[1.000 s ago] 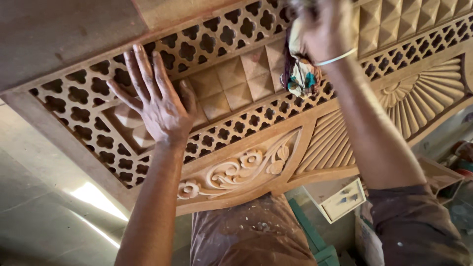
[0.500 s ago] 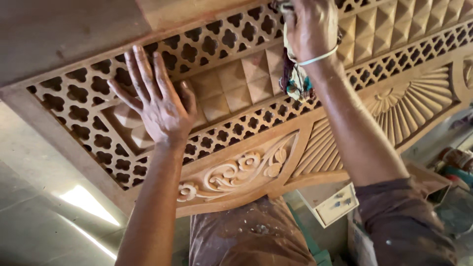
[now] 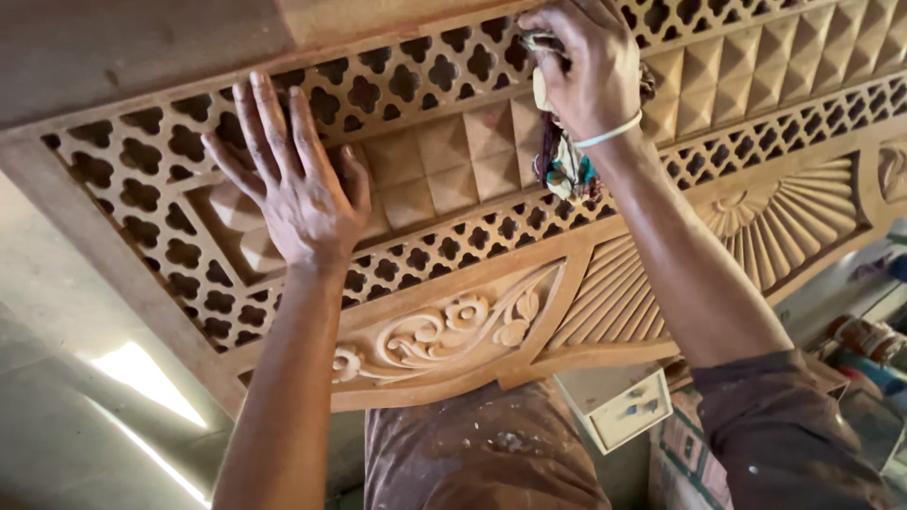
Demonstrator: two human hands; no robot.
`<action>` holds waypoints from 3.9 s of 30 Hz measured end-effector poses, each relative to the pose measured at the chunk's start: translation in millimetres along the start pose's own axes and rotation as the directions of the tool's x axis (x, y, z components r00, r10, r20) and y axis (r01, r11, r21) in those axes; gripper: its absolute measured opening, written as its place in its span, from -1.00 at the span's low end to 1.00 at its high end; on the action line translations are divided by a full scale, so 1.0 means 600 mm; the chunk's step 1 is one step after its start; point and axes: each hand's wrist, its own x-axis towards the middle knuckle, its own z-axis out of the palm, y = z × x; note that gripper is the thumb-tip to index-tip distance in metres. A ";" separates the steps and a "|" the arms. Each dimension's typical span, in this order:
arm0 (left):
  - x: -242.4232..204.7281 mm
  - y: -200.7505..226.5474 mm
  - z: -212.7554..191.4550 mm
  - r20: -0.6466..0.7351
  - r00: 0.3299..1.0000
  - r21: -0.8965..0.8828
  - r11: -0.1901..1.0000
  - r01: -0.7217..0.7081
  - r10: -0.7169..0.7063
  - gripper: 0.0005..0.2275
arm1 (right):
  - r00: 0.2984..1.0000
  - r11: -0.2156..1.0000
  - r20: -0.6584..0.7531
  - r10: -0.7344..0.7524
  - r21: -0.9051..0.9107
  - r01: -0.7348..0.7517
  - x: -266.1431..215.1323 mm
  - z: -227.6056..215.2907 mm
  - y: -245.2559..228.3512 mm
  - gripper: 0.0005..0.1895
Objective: The person applies a liquid finish to a carved wooden panel using a cloth. They repeatedly dip the cloth into a can and rub the finish into the intricate carved patterns and flat surfaces of the wood.
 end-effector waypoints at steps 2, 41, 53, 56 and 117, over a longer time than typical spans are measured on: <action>-0.003 -0.004 0.008 -0.063 0.998 -0.016 1.000 0.000 -0.001 -0.34 | 0.997 0.989 -0.062 -0.045 0.137 0.053 0.006 -0.005 -0.036 -0.72; -0.032 0.000 0.001 -0.320 0.942 -0.159 0.975 -0.155 0.097 -0.77 | 0.927 0.932 0.144 -0.346 -0.061 0.357 0.060 0.126 -0.281 -0.60; -0.035 -0.029 -0.024 -0.355 0.934 -0.444 0.873 -0.204 0.037 -0.80 | 0.958 0.959 0.156 -0.242 -0.112 0.261 0.080 0.160 -0.318 -0.70; -0.024 -0.039 -0.032 -0.382 0.924 -0.477 0.851 -0.220 0.024 -0.84 | 0.948 0.920 0.215 -0.235 -0.265 0.288 0.104 0.166 -0.333 -0.70; 0.189 0.149 -0.155 -0.119 0.905 -0.992 0.075 -0.096 -0.409 -0.21 | 0.806 0.631 0.146 0.574 0.548 -0.549 -0.290 -0.241 -0.178 -0.41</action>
